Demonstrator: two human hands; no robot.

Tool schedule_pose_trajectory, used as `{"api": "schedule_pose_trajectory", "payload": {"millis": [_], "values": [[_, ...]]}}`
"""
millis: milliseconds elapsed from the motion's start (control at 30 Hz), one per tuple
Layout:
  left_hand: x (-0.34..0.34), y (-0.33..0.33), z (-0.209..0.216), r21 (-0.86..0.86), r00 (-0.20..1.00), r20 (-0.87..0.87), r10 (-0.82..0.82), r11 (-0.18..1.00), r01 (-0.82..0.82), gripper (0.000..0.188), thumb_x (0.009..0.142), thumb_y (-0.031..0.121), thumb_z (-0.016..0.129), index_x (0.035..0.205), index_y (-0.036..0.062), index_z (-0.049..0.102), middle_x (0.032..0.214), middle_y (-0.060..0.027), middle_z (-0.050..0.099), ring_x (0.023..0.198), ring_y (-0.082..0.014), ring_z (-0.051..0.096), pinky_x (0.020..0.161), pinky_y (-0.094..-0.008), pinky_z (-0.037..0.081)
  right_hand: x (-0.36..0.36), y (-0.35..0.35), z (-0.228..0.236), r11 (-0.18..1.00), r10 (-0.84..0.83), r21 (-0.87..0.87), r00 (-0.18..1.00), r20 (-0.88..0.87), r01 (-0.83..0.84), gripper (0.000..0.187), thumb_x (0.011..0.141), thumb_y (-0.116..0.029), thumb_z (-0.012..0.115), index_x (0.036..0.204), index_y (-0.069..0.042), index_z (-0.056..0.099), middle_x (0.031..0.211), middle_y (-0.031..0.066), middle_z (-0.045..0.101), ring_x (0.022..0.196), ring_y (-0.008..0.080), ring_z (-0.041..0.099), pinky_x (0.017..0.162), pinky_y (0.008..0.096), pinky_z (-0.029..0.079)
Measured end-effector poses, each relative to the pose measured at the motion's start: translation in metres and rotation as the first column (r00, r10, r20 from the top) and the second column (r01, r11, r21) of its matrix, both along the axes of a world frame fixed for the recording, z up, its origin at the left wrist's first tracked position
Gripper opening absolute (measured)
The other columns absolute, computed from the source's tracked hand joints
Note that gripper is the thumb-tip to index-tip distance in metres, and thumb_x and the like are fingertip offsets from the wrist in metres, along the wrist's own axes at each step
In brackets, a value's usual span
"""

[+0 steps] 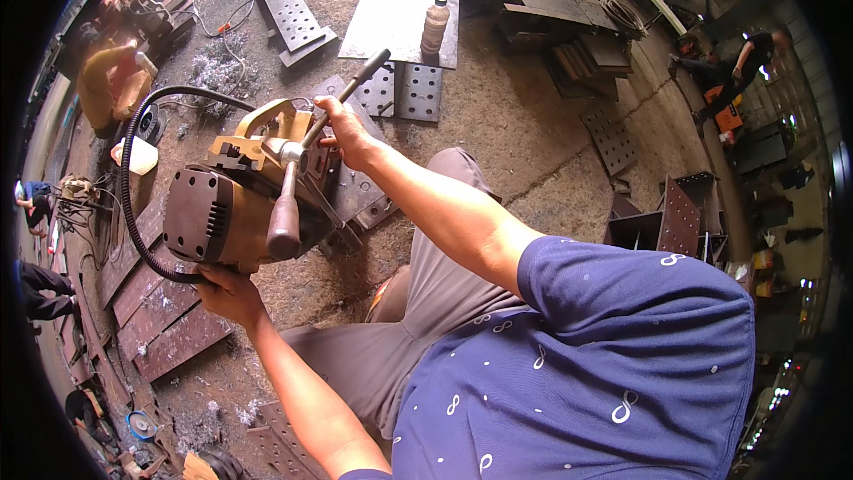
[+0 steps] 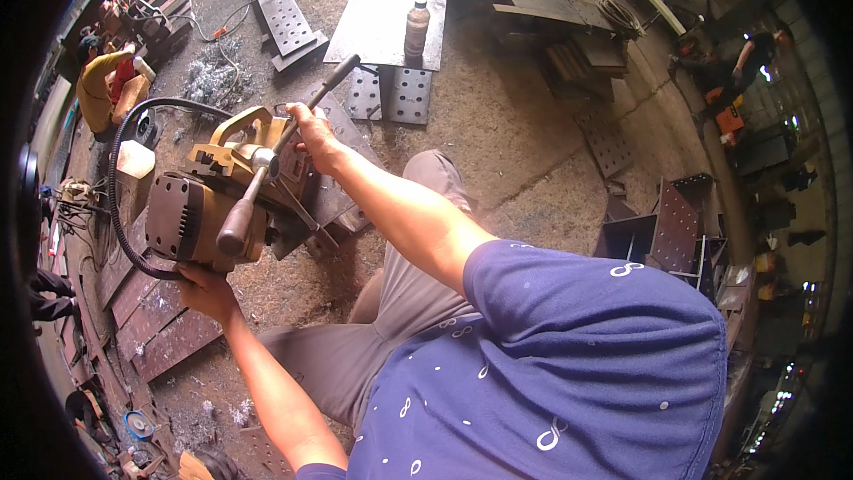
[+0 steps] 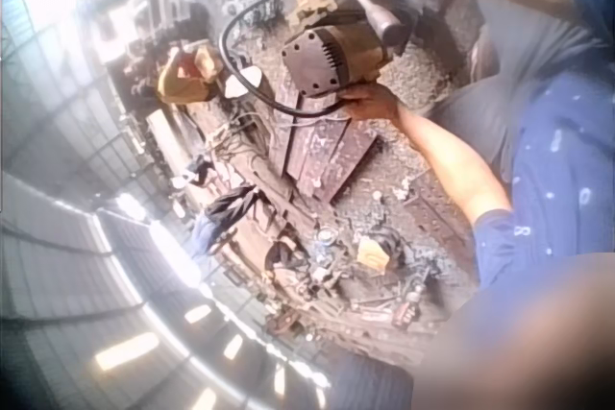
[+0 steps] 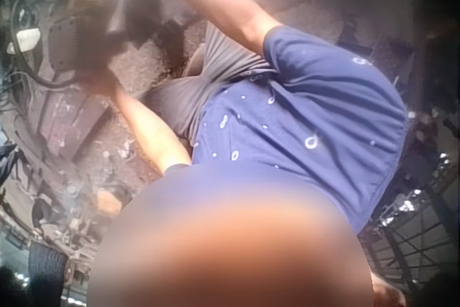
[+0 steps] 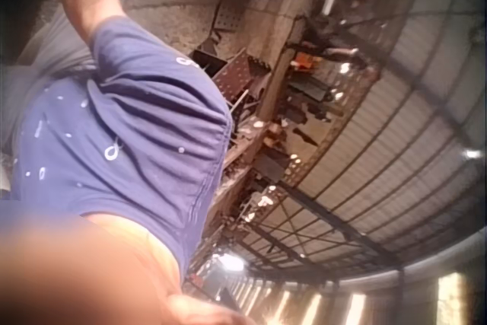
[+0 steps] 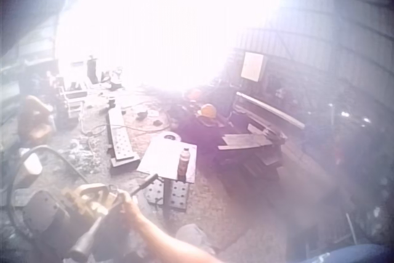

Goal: The person uses a handheld hole saw drill to cut holes in metal plates. They position the tool, operate the lever to advance the drill, and then remove the cut metal plug from the plate.

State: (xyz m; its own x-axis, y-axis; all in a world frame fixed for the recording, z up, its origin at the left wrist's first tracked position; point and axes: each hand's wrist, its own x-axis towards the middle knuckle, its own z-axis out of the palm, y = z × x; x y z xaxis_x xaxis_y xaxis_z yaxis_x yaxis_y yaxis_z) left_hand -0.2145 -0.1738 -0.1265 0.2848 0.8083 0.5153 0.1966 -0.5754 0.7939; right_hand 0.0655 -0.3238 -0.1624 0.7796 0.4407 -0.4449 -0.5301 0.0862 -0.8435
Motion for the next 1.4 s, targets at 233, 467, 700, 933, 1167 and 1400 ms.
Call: {"api": "schedule_pose_trajectory", "payload": {"millis": [233,467,700,933,1167,1400], "values": [[0.005,-0.003,-0.001,-0.021,0.996,0.087,-0.013,1.0,0.015,0.04,0.109,0.03,0.049,0.098,-0.0066,0.062,0.081,-0.0162,0.068,0.071,-0.0183,0.063,0.061,-0.0354,0.051,0.002,0.001,-0.001,0.999,-0.048,0.02,0.998,0.044,0.047,0.08,0.083,-0.066,0.063,0.144,-0.016,0.046,0.149,0.0111,0.045,0.104,0.0278,0.057,0.078,0.0437,0.046],[0.003,0.001,-0.006,-0.14,0.998,0.047,-0.039,0.989,0.045,0.037,0.109,0.028,0.049,0.097,-0.0053,0.06,0.081,-0.0151,0.066,0.071,-0.0187,0.062,0.062,-0.0357,0.05,0.001,-0.003,0.013,0.997,-0.047,-0.056,0.987,0.154,0.057,0.072,0.092,-0.059,0.059,0.145,-0.012,0.045,0.149,0.0149,0.047,0.096,0.0266,0.069,0.072,0.0406,0.048],[-0.002,0.007,-0.01,0.068,0.999,0.044,-0.029,0.997,0.026,0.036,0.108,0.028,0.049,0.098,-0.0039,0.062,0.079,-0.0193,0.063,0.072,-0.033,0.062,0.067,-0.0442,0.05,-0.049,-0.025,0.088,0.863,-0.018,-0.395,0.799,0.601,0.316,0.079,0.093,-0.044,0.069,0.149,0.004,0.041,0.145,0.0298,0.053,0.133,0.0364,0.054,0.113,0.0436,0.041],[-0.001,0.007,-0.004,0.014,0.991,0.05,-0.126,0.992,0.125,0.032,0.103,0.03,0.055,0.095,0.0023,0.066,0.082,-0.017,0.067,0.077,-0.0391,0.066,0.07,-0.0493,0.049,-0.151,-0.046,0.221,0.582,0.576,-0.518,-0.132,0.807,-0.627,0.044,0.102,-0.029,0.065,0.133,0.002,0.062,0.126,0.0218,0.068,0.12,0.0338,0.067,0.102,0.0436,0.052],[-0.007,0.015,0.006,0.171,0.986,-0.044,-0.163,0.971,0.168,0.026,0.1,0.028,0.058,0.097,0.0029,0.064,0.091,-0.0177,0.062,0.081,-0.0444,0.059,0.074,-0.0536,0.044,-0.181,-0.004,0.23,0.059,0.629,-0.955,-0.732,0.261,-0.29,0.038,0.096,-0.04,0.068,0.095,-0.001,0.071,0.074,0.0194,0.069,0.072,0.0395,0.071,0.065,0.047,0.058],[-0.005,0.021,-0.001,0.269,0.985,-0.011,-0.175,0.948,0.171,0.021,0.099,0.026,0.059,0.097,0.0058,0.057,0.087,-0.0148,0.058,0.077,-0.0404,0.059,0.072,-0.0513,0.045,-0.185,0.005,0.23,-0.118,0.613,-0.985,-0.79,0.025,-0.123,0.048,0.092,-0.045,0.066,0.078,-0.001,0.075,0.068,0.0207,0.069,0.072,0.0402,0.072,0.069,0.0486,0.059]]}}
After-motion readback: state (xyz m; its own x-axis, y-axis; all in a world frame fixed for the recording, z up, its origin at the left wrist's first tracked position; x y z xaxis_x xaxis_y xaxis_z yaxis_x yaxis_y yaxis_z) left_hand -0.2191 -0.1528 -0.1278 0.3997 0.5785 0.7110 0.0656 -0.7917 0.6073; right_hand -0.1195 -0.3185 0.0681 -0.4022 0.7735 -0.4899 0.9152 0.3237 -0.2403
